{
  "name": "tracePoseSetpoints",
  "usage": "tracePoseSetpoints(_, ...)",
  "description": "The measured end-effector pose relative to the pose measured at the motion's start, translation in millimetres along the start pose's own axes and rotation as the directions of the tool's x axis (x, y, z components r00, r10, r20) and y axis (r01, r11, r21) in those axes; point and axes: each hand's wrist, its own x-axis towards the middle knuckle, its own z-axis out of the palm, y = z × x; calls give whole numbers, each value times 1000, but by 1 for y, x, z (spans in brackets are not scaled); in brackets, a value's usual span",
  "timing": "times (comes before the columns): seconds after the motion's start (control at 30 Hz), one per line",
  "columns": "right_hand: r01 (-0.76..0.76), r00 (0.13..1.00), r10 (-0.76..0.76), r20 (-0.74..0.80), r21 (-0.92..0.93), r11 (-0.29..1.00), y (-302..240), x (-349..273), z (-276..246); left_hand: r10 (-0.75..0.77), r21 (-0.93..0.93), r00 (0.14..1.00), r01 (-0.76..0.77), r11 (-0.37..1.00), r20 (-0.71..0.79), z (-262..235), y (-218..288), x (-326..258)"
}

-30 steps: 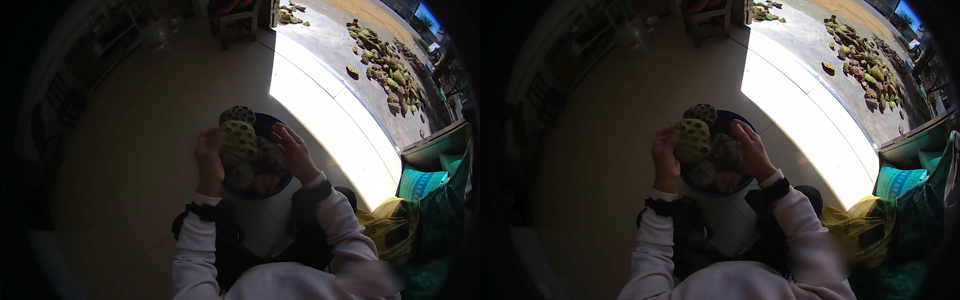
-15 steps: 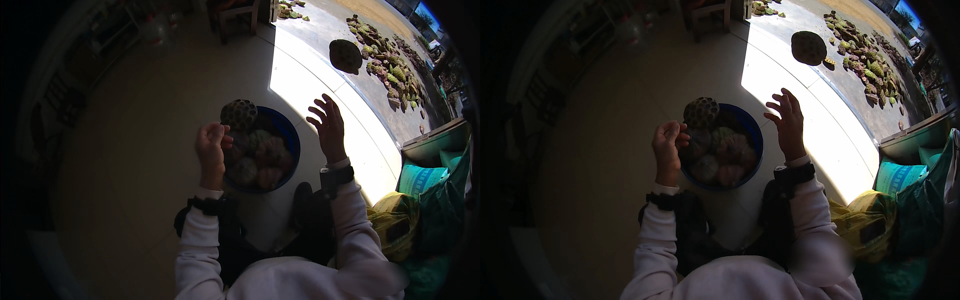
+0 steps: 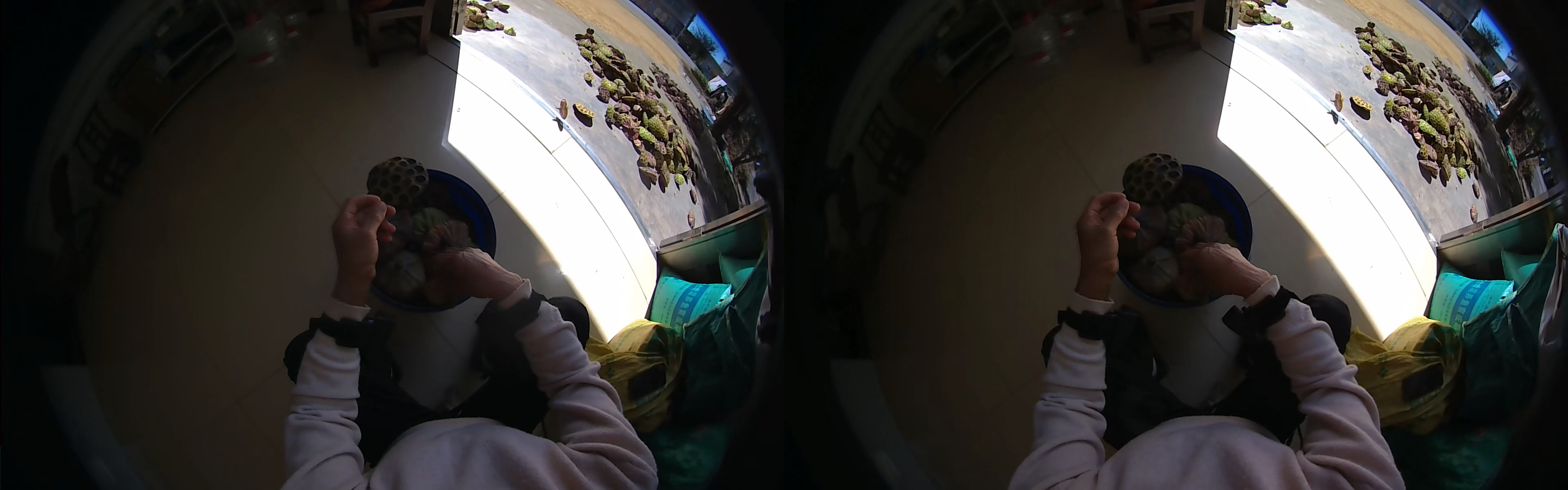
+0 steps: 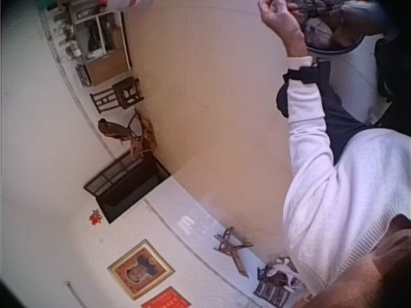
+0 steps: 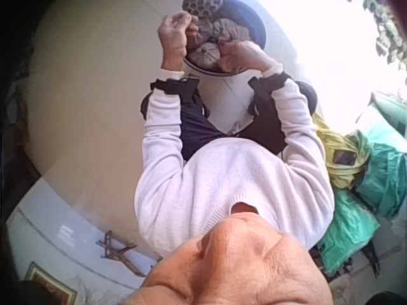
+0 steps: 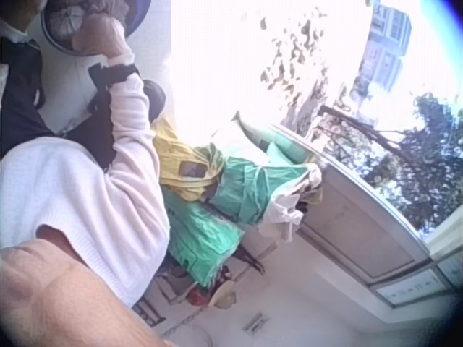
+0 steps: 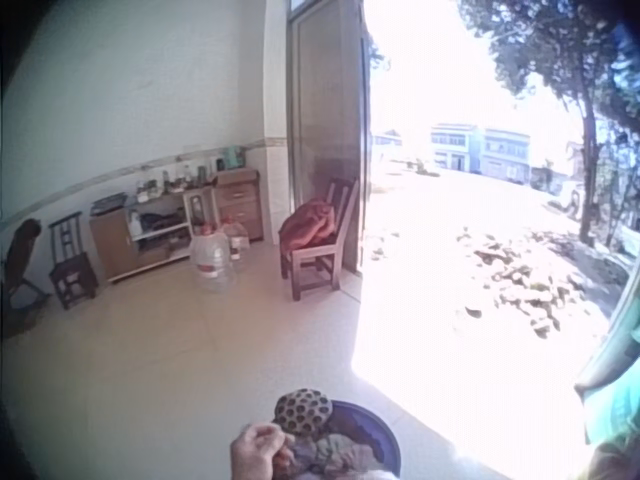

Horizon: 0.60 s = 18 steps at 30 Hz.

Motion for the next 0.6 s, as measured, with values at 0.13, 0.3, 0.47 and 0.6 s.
tracePoseSetpoints(0.13, 265, 953, -180, -244, 387, 883, 1, -17, -35, -30, 185, 997, 16, 983, 75, 2, -4, 0)
tracePoseSetpoints(0.3, 511, 775, -239, -586, 357, 782, -2, -21, -44, -365, -45, 861, 405, 913, 354, 13, -5, -6)
tracePoseSetpoints(0.47, 465, 761, 29, -648, 576, 672, -4, -12, -33, -144, -120, 923, 198, 973, 358, 17, -16, -6)
tracePoseSetpoints(0.6, 274, 837, 257, -482, 778, 566, 1, -9, -29, -72, 5, 957, 74, 997, 282, 15, -23, 0)
